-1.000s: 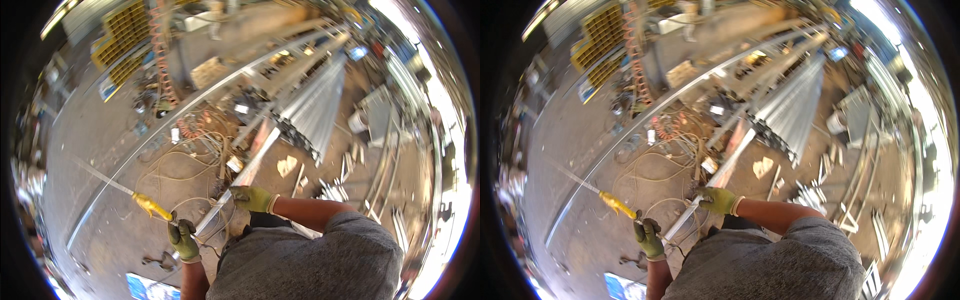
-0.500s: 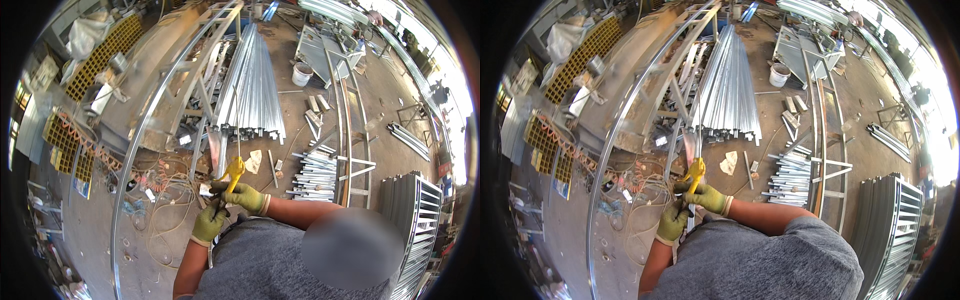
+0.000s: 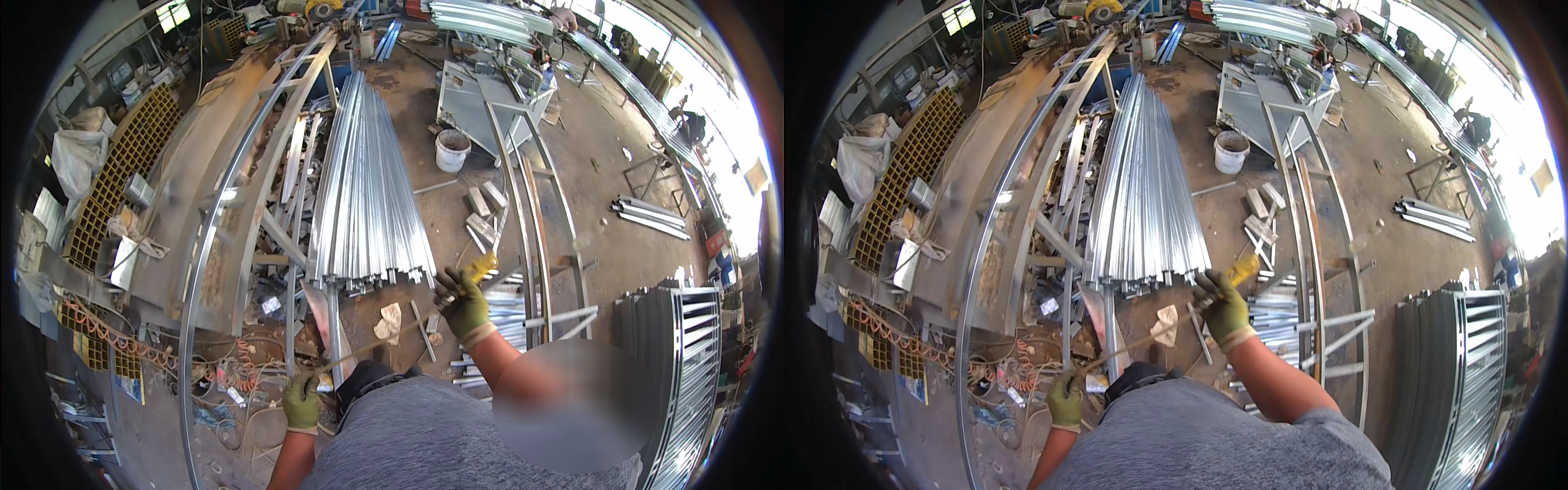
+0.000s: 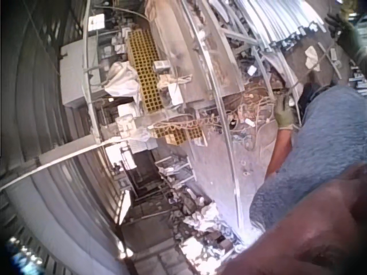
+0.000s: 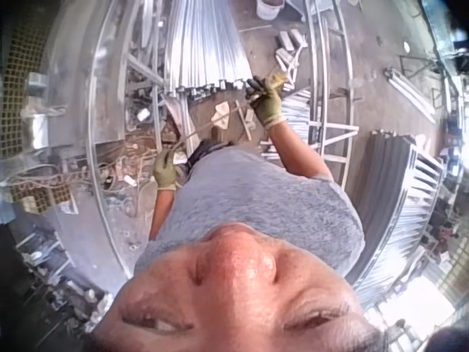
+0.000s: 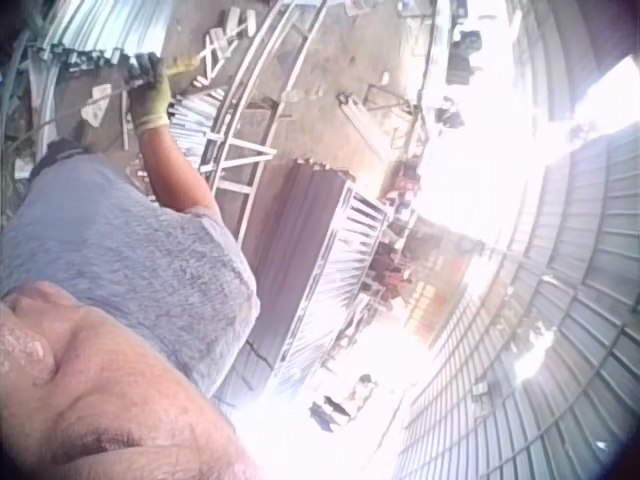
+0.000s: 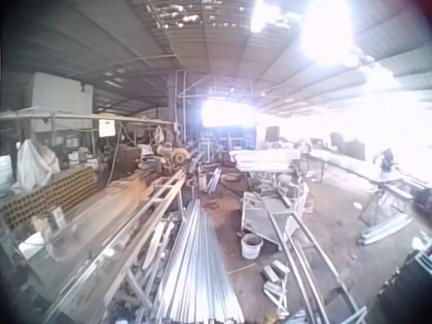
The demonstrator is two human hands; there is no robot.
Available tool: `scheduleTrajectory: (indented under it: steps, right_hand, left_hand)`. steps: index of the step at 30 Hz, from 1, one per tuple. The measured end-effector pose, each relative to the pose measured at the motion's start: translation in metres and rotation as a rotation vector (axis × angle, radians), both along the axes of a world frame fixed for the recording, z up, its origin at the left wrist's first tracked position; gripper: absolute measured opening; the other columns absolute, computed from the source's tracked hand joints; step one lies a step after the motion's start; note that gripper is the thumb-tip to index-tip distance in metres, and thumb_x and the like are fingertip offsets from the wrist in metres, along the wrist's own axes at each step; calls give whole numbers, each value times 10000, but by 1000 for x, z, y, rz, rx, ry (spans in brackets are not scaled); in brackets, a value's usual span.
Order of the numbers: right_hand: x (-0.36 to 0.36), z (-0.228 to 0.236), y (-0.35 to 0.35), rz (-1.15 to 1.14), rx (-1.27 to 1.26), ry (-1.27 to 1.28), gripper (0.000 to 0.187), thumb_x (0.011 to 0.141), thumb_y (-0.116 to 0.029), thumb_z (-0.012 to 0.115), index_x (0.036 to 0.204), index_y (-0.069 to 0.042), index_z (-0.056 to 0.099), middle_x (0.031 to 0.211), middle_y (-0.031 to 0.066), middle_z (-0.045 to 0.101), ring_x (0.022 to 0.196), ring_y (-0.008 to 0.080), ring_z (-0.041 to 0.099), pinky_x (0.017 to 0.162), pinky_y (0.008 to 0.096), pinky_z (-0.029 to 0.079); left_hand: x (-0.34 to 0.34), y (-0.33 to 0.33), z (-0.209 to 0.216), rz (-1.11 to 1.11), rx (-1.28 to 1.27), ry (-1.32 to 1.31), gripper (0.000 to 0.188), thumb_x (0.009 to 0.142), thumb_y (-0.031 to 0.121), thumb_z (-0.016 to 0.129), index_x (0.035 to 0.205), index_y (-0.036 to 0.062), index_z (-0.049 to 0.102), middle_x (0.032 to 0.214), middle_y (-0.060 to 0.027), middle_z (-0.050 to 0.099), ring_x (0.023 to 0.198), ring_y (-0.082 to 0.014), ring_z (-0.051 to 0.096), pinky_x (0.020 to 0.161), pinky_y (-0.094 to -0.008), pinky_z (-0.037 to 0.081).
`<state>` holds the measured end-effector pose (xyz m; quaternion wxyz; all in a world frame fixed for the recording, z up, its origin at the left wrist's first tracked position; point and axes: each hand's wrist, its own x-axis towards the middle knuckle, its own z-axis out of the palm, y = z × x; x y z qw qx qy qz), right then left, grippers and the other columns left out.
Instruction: The person picks up several metal rods from a pile, places them on a cutting machine, and uses a handheld tool to cut them. The person then stacks the cut pieces and continues the process with additional rods.
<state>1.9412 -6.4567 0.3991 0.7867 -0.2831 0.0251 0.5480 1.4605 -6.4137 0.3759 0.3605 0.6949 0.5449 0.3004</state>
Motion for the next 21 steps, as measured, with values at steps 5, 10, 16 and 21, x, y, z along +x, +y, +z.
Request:
scheduleTrajectory:
  steps: [5,10,16,21]
  right_hand:
    - [81,-32,58,46,-391,29,473,1134,-489,782,1361,-75,758,1130,87,828,739,178,669,674,317,562]
    - [149,16,199,17,-376,-180,364,1126,-381,782,1279,-52,762,1032,113,845,720,181,688,666,311,538]
    - [258,83,333,12,-504,-684,356,1130,-272,789,1347,10,783,1073,166,868,780,227,800,699,337,616]
    - [359,62,387,-80,-649,-568,427,1102,-271,828,1404,24,760,1155,185,859,807,266,823,694,380,657]
  left_hand:
    - [85,126,-53,-107,140,16,166,1055,184,877,1125,37,848,1069,-180,840,997,-409,805,893,-497,625]
    - [196,310,-57,-195,133,-75,170,1079,203,861,1161,54,847,1083,-172,841,987,-376,827,864,-463,637]
    - [342,472,-28,-323,105,-91,186,1095,190,854,1217,49,851,1116,-166,853,980,-320,839,870,-418,651]
    - [443,556,-34,-266,96,-205,181,1087,171,868,1219,48,856,1099,-155,856,980,-300,842,878,-409,656]
